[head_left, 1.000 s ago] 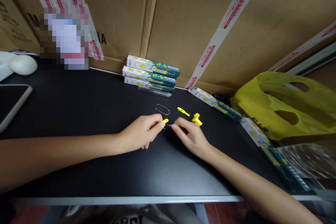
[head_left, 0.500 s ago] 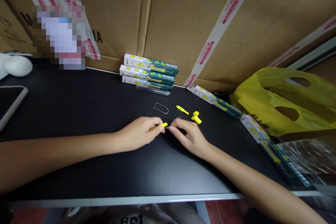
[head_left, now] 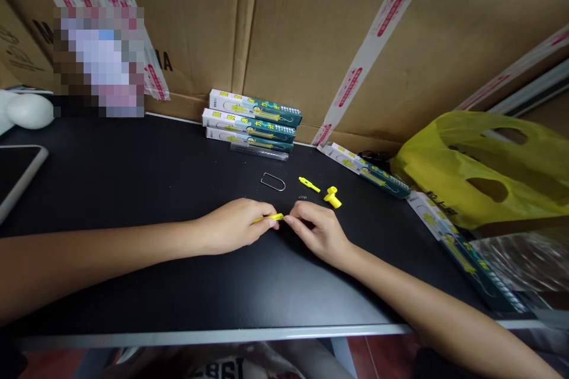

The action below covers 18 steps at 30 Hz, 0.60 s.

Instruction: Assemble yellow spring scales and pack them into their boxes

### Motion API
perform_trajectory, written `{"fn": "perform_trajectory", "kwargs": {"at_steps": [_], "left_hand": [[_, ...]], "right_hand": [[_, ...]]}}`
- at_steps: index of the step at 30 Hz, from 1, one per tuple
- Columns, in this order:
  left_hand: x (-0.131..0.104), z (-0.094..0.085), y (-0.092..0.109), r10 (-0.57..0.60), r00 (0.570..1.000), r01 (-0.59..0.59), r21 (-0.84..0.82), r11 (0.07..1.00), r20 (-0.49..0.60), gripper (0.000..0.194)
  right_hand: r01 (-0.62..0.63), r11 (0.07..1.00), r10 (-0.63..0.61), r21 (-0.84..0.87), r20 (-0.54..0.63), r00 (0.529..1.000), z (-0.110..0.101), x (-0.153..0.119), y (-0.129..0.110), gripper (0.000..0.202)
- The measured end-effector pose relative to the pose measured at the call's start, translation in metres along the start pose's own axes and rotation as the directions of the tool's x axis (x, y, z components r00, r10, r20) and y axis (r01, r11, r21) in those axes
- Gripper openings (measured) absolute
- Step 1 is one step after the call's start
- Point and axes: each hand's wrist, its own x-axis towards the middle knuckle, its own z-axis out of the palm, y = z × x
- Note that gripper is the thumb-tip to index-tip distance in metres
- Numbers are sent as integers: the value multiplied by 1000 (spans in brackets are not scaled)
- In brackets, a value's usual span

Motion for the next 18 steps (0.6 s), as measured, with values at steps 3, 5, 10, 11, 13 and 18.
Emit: {"fn": "perform_trajectory", "kwargs": {"at_steps": [3, 5, 10, 11, 13, 18], "left_hand": [[0, 2, 1, 11, 1000, -11, 26, 1000, -25, 28], [0, 3, 0, 33, 999, -31, 51, 998, -43, 27], [0, 6, -2, 75, 995, -69, 82, 994, -68, 25], [-1, 6, -2, 71, 995, -65, 83, 994, -70, 24], [-2, 6, -1, 63, 995, -56, 94, 994, -73, 23], [-4, 8, -1, 38, 997, -30, 95, 995, -74, 20]], "right_hand": [[-7, 1000, 7, -10, -12, 1000, 0, 0, -1, 25], [-20, 1000, 19, -20, -21, 1000, 1, 0, -2, 26], [-66, 997, 64, -36, -46, 997, 2, -1, -4, 27], [-77, 996, 75, -37, -47, 996, 2, -1, -4, 27], [-94, 995, 92, -31, -46, 995, 3, 0, -5, 27], [-121, 993, 121, 19, -48, 991, 3, 1, -5, 26]]}}
